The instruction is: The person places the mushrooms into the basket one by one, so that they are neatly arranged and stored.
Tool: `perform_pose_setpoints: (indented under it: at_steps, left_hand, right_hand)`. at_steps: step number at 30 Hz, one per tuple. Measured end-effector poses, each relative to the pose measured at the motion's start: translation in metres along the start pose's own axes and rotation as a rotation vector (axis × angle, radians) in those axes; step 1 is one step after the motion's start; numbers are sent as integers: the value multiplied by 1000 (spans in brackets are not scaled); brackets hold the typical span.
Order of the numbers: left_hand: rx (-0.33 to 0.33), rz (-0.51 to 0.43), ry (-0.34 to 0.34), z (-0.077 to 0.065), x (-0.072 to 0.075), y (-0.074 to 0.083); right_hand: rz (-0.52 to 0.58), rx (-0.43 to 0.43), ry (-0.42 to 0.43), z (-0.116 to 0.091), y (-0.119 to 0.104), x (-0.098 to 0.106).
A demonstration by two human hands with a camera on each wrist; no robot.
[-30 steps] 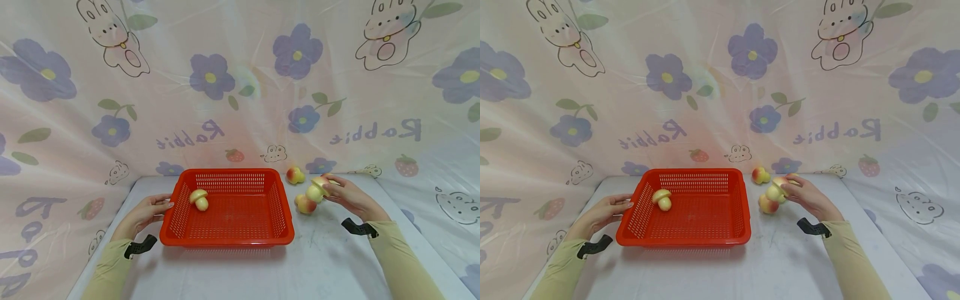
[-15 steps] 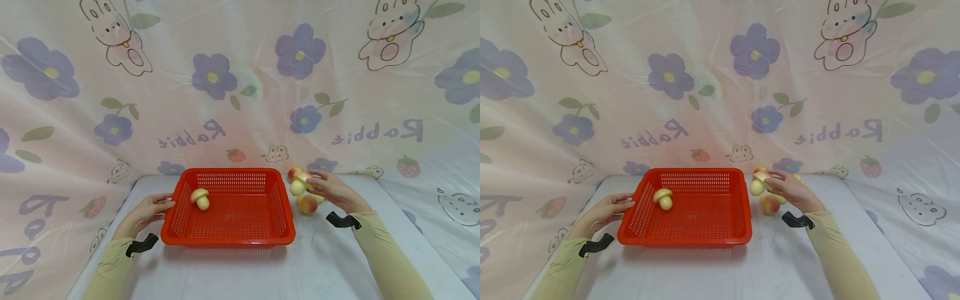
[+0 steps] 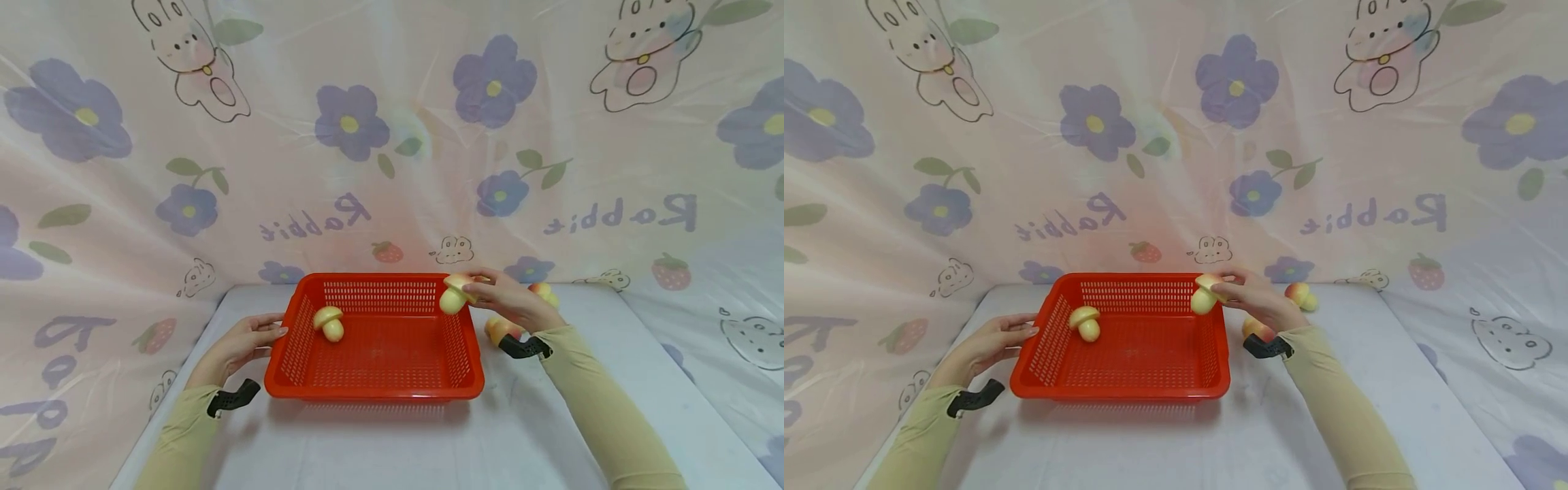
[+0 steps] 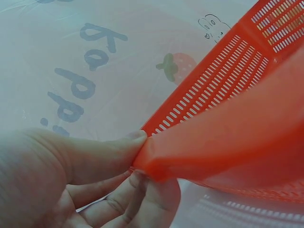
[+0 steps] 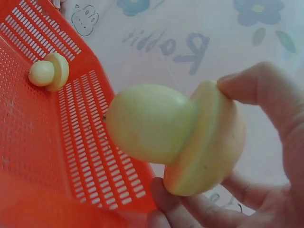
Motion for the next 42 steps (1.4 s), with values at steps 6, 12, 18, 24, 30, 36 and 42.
perform_pose_setpoints:
  at_steps: [6, 12, 18, 24, 30, 36, 42]
  left_hand:
    - [12, 16, 10, 2, 0, 1]
    - [23, 22, 25, 1, 0, 2]
    - [29, 15, 31, 0, 0, 2]
    - [22, 20, 25, -1, 0, 2]
    - [17, 19, 21, 0, 0, 0]
    - [16, 24, 20, 0, 1, 0]
    - [19, 24, 21, 1, 0, 0]
  right_hand:
    - [4, 18, -41, 16, -7, -13]
    - [-8, -1, -28, 34, -16, -32]
    - [-30, -60, -20, 55, -23, -55]
    - [-81, -72, -48, 72, -25, -69]
    - [-87, -80, -66, 88, -26, -84]
    - [-136, -74, -76, 101, -24, -98]
    - [-197, -88, -48, 108, -20, -104]
Point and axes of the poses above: each hand's wrist, its own z-axis towards the middle knuckle, its own x-axis out of the back of the hand, y = z × x, the point moved 2 cm from there along z, towards the middle knuckle, and after that the axes turned 13 degrees about -x, right-handed, at the moved point
